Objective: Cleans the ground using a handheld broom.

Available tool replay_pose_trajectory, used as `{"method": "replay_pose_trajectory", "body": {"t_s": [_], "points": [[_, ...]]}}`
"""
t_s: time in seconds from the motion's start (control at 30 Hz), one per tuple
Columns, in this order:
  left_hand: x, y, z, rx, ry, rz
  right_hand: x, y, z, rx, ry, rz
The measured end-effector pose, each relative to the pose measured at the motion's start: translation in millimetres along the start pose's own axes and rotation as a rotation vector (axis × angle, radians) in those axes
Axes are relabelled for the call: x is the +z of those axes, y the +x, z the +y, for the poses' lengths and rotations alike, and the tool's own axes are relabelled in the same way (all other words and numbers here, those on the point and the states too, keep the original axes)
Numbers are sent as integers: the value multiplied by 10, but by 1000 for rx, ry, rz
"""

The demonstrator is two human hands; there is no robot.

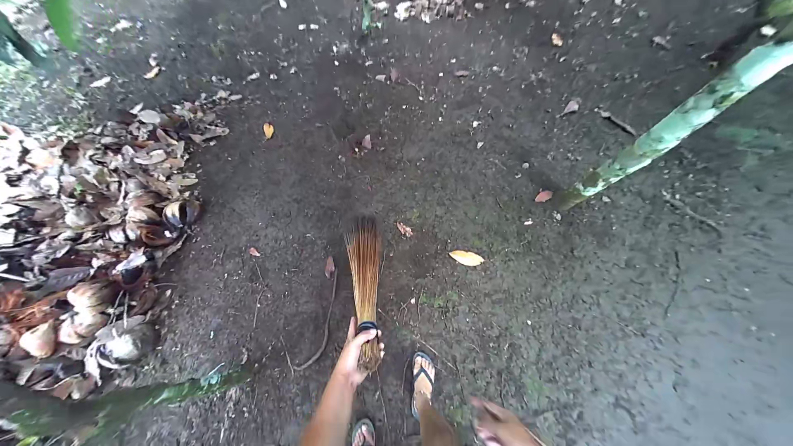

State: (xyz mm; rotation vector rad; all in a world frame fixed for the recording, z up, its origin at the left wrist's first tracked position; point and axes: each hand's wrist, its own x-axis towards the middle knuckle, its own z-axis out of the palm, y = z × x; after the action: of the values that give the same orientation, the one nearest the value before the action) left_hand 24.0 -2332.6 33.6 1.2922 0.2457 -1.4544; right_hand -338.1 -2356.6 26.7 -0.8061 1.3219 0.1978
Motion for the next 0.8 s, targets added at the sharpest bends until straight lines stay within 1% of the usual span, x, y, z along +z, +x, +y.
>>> {"method": "replay_pose_trajectory", "body": {"t_s": [0.1, 0.17, 0.23, 0.3, 0.33, 0.4, 0.43, 0.5, 0.6, 0.67, 0.7, 0.73, 0.8], "points": [[166, -705, -213, 24, 159, 69, 472, -1, -450, -54, 152, -245], [205, -1145, -400, 38, 324, 129, 843, -99, -709, 3, 275, -451], [80, -1510, -551, 4, 575, 80, 1146, -185, -868, 84, 384, -645], [-84, -1748, -623, -4, 762, 11, 1356, -99, -833, 199, 508, -694], [-96, -1853, -597, -12, 779, 17, 1388, 2, -782, 275, 552, -687], [-17, -1985, -484, -30, 681, 81, 1256, 160, -805, 431, 566, -588], [-18, -1999, -438, -24, 600, 142, 1127, 218, -874, 479, 547, -519], [-107, -1990, -411, -11, 480, 279, 730, 305, -1042, 493, 514, -388], [-369, -1951, -452, -41, 484, 410, -100, 500, -1566, 373, 595, -224], [-550, -1933, -512, -93, 537, 452, -612, 647, -2008, 234, 623, -118], [-625, -1923, -546, -126, 554, 471, -783, 725, -2143, 160, 568, -72], [-687, -1917, -581, -157, 567, 489, -864, 796, -2181, 99, 454, -21], [-763, -1896, -673, -207, 562, 527, -812, 836, -2031, -9, 183, 107]]}}
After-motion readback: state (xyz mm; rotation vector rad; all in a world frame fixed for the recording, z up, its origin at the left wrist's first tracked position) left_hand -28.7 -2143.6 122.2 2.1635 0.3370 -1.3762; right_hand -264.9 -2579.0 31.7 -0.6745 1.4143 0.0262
